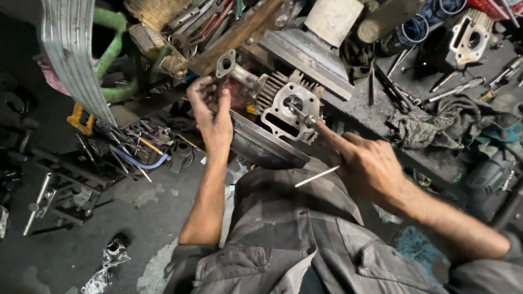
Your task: The person works on a small engine cylinder head clamped in a bench vise, using a hand tool to rotate and lap the valve inside its seat. They pick up a rag from the cluttered workbench, wipe parts, reposition the head, and continue turning the tool on the valve.
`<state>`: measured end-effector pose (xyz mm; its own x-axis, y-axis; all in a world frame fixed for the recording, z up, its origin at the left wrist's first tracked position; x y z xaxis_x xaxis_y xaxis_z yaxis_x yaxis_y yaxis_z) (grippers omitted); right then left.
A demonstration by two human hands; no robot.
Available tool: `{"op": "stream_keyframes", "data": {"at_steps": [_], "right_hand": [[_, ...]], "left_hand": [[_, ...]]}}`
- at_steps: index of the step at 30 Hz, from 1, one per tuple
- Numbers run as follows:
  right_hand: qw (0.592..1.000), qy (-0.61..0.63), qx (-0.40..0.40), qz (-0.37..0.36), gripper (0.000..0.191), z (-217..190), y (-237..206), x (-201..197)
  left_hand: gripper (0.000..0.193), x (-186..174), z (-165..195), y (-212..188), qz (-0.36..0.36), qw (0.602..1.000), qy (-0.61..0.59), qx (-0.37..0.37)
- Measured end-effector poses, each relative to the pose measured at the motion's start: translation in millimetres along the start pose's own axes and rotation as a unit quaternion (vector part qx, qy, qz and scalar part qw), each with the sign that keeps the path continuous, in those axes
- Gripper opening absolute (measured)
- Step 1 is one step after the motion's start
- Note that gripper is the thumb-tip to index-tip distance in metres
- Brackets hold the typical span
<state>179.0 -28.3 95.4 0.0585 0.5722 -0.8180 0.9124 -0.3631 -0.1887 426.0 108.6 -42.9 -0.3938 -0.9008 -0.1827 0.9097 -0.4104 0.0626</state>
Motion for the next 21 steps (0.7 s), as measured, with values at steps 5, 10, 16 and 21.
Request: {"op": "stream_keyframes", "data": {"at_steps": [5, 10, 16, 21], "right_hand": [[0.996, -0.04, 0.035, -0.075, 0.07, -6, 16, -4], [0.965, -0.211, -0.072, -0.137, 0.067, -29, 36, -10], [0.894, -0.328, 0.001, -0.306, 0.063, -17, 54, -10], [0.789, -0.475, -0.361, -0.149, 0.058, -57, 48, 6]], "left_hand": [[0.033, 4, -1, 4, -0.023, 0.999, -0.023, 0.007], [0.033, 6, -3, 6, -0.036, 0.998, -0.046, -0.017], [0.031, 0, -2, 4, -0.027, 0.999, -0.044, -0.012], [0.032, 2, -6, 6, -0.036, 0.999, -0.021, -0.015]]}}
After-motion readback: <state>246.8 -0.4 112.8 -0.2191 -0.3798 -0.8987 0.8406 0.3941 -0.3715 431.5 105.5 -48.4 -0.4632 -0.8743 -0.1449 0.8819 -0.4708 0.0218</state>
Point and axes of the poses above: each hand's wrist, its own y-axis towards the middle knuckle, its own x-axis out of the palm, z = x × y, the point moved 9 cm from there along y, towards the middle knuckle, and after that the axes turned 14 degrees about y, right-handed, at the moved point
